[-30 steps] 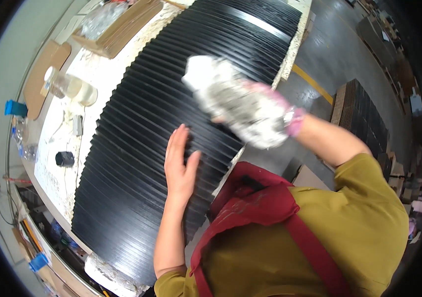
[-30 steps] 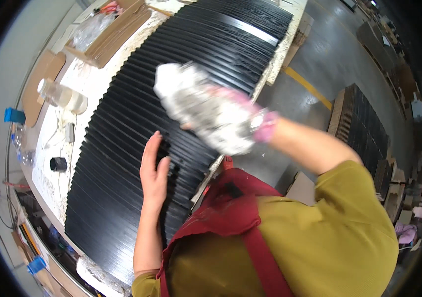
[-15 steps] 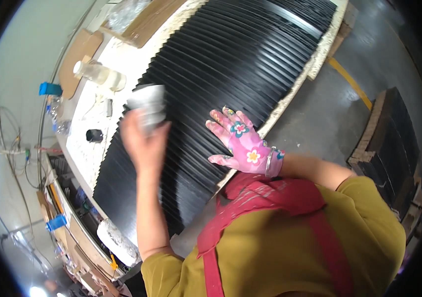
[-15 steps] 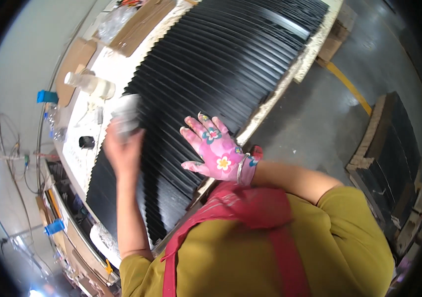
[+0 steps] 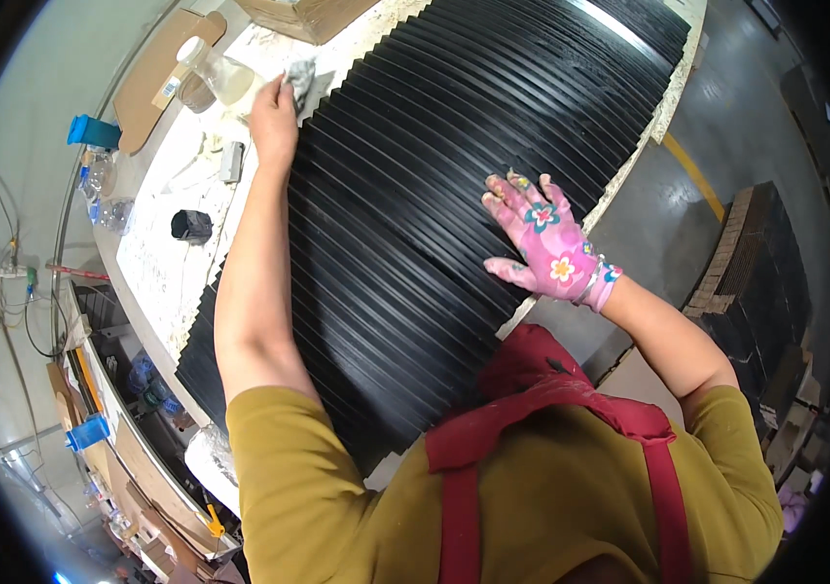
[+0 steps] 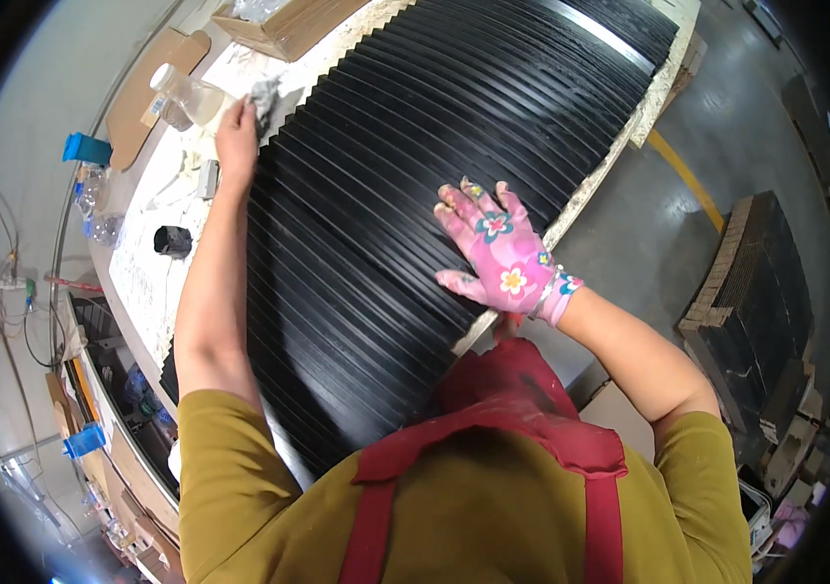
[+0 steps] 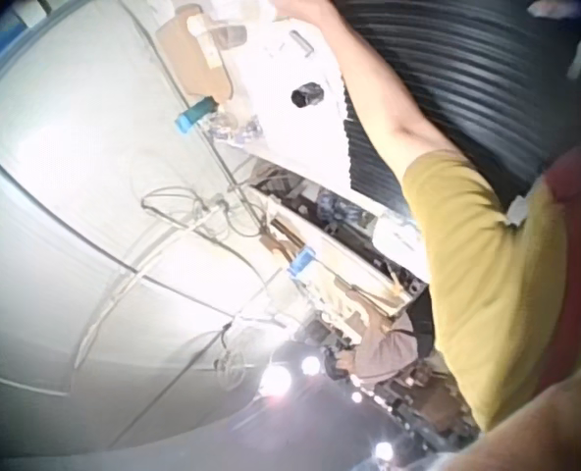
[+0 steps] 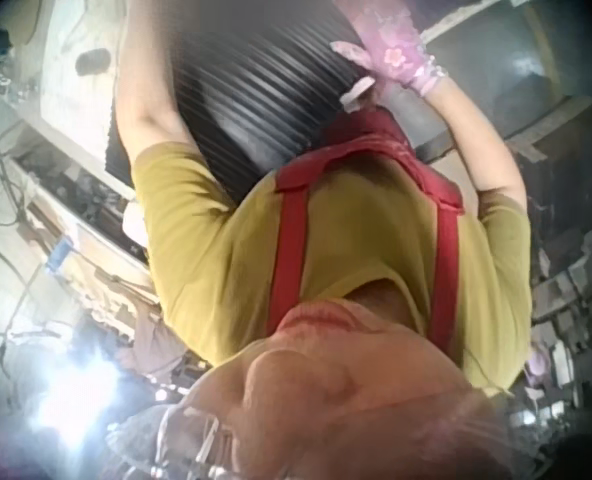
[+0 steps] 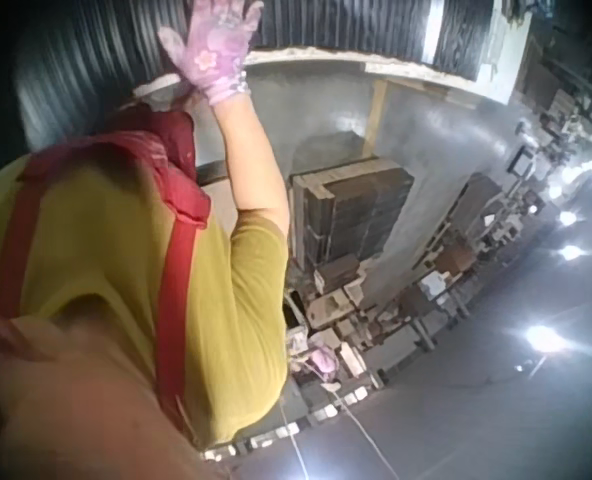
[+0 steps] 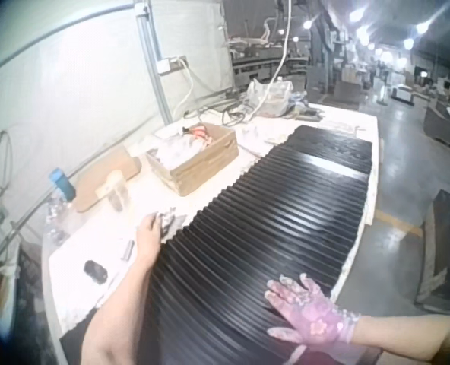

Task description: The person applies liquid to a cloth and wipes down a long black slatted panel, then uses a small plastic scraper on the slats and continues wiping.

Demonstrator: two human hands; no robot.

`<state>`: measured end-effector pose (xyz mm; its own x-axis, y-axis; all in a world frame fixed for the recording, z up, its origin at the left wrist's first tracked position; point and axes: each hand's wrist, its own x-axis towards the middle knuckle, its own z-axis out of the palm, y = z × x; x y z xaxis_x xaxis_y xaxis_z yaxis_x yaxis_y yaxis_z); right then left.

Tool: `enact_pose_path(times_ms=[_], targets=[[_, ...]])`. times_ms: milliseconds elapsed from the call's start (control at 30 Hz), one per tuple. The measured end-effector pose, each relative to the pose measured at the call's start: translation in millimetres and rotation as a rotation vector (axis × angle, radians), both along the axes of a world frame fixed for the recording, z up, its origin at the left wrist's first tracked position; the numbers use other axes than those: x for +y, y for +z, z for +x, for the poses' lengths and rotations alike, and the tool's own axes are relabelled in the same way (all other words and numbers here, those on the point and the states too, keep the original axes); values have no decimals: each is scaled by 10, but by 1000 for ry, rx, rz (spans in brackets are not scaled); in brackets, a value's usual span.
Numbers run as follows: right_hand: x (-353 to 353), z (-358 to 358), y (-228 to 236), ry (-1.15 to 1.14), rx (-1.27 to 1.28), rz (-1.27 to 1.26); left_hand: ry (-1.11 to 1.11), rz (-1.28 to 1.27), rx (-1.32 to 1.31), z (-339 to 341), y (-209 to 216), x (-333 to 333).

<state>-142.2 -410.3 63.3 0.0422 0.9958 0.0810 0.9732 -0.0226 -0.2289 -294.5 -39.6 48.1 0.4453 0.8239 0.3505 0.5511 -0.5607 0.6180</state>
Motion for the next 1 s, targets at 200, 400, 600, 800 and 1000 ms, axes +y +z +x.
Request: enact_pose_path(times_ms=[200,400,600,800,1000], targets=[[-21,-556,-170,-57,-50,-36,-644,219,273,-472,207,-1943],[32,-627,-55,-71,12,-39,-289,297,734,-709,-125,-888],[-8,-614,-115,-97,-34,-34,-211,155,67,-716,496,-806],[18,-684,-72,-80,-28,-40,-729,226,398,-1090,209,-1766],[39,-664,-84,-91,-43,-29,-542,441,478,-1116,74,-839]])
